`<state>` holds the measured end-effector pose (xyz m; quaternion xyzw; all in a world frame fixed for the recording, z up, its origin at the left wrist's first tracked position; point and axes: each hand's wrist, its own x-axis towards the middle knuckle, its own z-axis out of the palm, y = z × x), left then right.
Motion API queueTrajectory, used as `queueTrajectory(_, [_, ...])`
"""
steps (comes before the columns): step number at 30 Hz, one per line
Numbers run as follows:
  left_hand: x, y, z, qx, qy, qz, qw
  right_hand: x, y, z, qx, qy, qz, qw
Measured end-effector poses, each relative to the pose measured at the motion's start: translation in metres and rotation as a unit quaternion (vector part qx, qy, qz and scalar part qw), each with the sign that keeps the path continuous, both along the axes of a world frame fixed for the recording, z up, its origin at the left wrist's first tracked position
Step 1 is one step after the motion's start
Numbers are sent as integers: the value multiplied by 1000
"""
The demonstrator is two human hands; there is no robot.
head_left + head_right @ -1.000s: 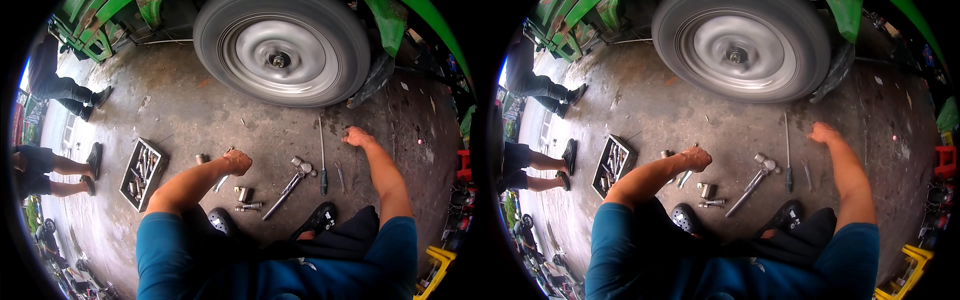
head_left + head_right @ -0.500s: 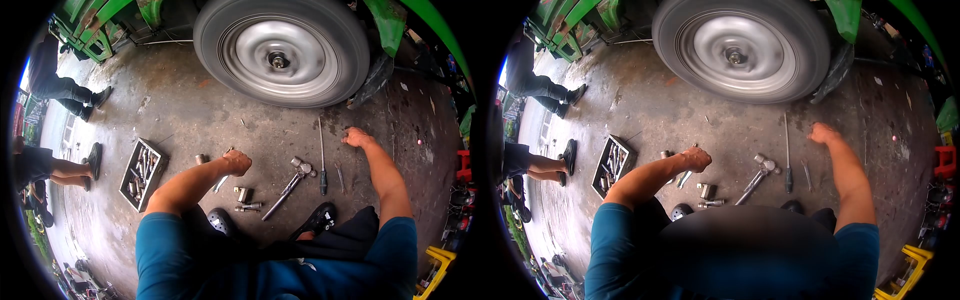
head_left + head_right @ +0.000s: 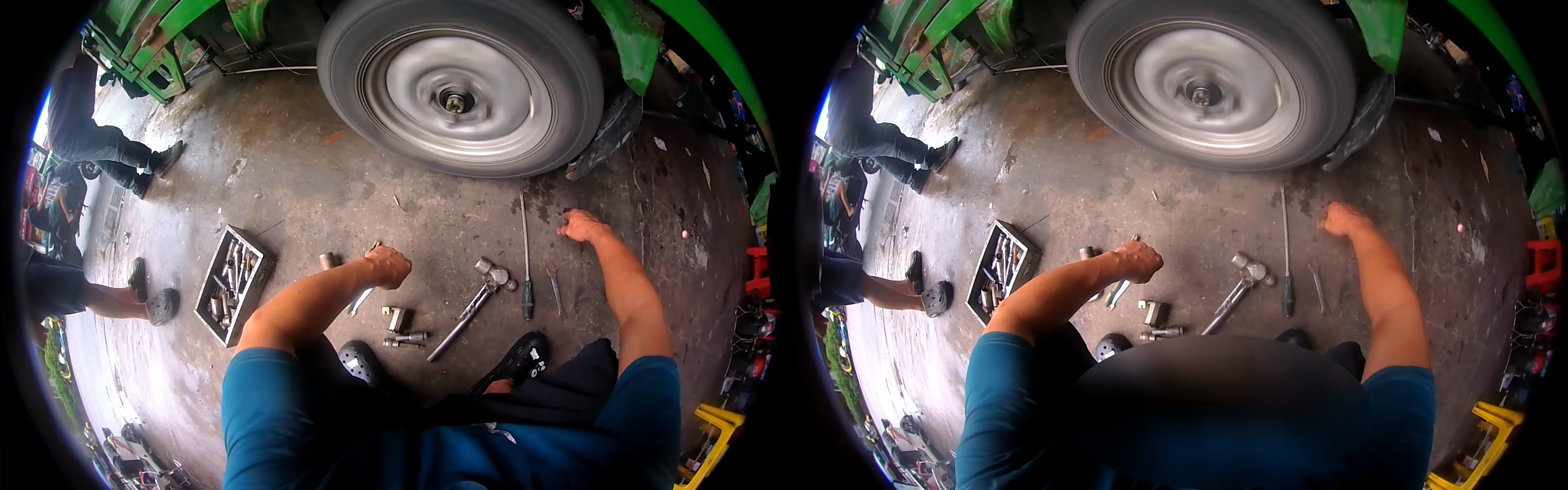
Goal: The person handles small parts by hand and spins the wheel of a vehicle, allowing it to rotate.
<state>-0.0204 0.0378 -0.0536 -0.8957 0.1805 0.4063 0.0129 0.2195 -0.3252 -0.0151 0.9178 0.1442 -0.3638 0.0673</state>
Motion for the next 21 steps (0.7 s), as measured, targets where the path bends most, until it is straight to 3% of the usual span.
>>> queueTrajectory(7, [1, 1, -1, -4, -8, -12, 1000, 4, -11, -18, 22, -55, 24, 998])
queueTrajectory(21, [-1, 1, -3, -7, -4, 6, 1000, 1, -8, -11, 8, -36, 5, 999])
